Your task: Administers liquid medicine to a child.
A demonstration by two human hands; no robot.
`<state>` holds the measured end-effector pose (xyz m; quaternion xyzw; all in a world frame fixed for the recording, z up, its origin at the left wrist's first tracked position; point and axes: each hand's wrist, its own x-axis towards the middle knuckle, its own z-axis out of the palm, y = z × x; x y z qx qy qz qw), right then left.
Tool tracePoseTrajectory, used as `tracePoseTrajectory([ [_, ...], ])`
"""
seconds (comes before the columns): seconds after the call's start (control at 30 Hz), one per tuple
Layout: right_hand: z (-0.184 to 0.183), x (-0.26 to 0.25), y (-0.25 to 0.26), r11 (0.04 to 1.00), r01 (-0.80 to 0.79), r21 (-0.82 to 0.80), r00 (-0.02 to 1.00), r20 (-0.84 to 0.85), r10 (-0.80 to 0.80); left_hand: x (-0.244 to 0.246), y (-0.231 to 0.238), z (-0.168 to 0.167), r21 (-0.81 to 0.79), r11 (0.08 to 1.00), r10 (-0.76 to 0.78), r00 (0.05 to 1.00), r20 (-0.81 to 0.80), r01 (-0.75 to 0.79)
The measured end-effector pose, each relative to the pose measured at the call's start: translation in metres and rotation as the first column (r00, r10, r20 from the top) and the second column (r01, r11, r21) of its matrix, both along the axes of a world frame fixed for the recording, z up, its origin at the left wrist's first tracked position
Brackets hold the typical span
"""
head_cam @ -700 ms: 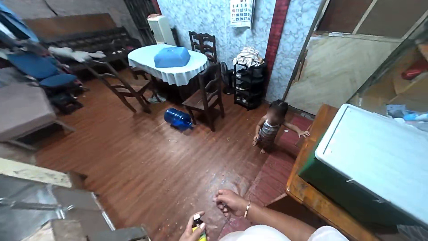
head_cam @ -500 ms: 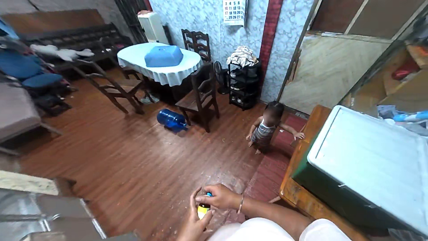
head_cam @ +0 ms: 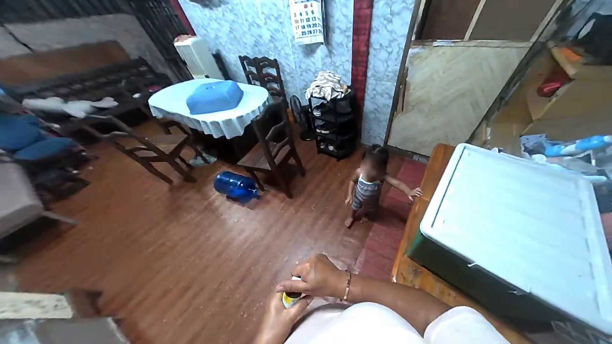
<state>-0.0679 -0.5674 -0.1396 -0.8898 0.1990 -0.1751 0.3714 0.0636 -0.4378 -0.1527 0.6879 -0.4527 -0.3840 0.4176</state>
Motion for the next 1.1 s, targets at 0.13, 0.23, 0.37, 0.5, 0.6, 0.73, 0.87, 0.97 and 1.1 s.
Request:
tracePoseTrajectory([
  [0.13, 0.0, 0.001, 0.001, 0.986, -0.006, -0.165, 0.968, 0.248, 0.047, -0.002, 0.0, 0.008, -0.044, 0.998, -0.051, 0.987, -0.153, 0.044],
  [0.23, 0.002, 0.003, 0.003, 0.969, 0.003, -0.246, 0.908, 0.408, 0.101, 0.004, 0.002, 0.012, -0.101, 0.984, -0.167, 0.961, -0.219, 0.147],
  [0.37, 0.005, 0.006, -0.002, 0.943, -0.152, -0.296, 0.797, 0.528, 0.294, 0.015, 0.005, 0.009, -0.203, 0.933, -0.347, 0.889, -0.3, 0.296],
  [0.5, 0.004, -0.007, -0.025, 0.934, -0.145, -0.327, 0.854, 0.435, 0.285, 0.022, 0.008, 0.007, -0.225, 0.926, -0.37, 0.844, -0.388, 0.302],
  [0.6, 0.006, -0.02, -0.041, 0.957, -0.047, -0.287, 0.922, 0.357, 0.152, 0.029, 0.01, -0.001, -0.276, 0.906, -0.412, 0.81, -0.418, 0.319],
  [0.73, 0.029, -0.012, -0.013, 0.968, -0.181, -0.174, 0.913, 0.336, 0.231, 0.022, 0.014, 0.006, -0.209, 0.938, -0.338, 0.868, -0.365, 0.277],
  [0.87, 0.042, -0.003, 0.006, 0.937, -0.249, -0.247, 0.892, 0.318, 0.321, 0.024, 0.016, 0.008, -0.228, 0.937, -0.336, 0.863, -0.377, 0.265],
  [0.97, 0.059, -0.01, 0.0, 0.933, -0.275, -0.231, 0.883, 0.323, 0.34, 0.031, 0.019, 0.008, -0.209, 0.912, -0.409, 0.824, -0.392, 0.353],
  [1.1, 0.073, -0.011, 0.013, 0.891, -0.251, -0.377, 0.895, 0.259, 0.362, 0.031, 0.018, -0.006, -0.302, 0.906, -0.42, 0.721, -0.552, 0.297],
])
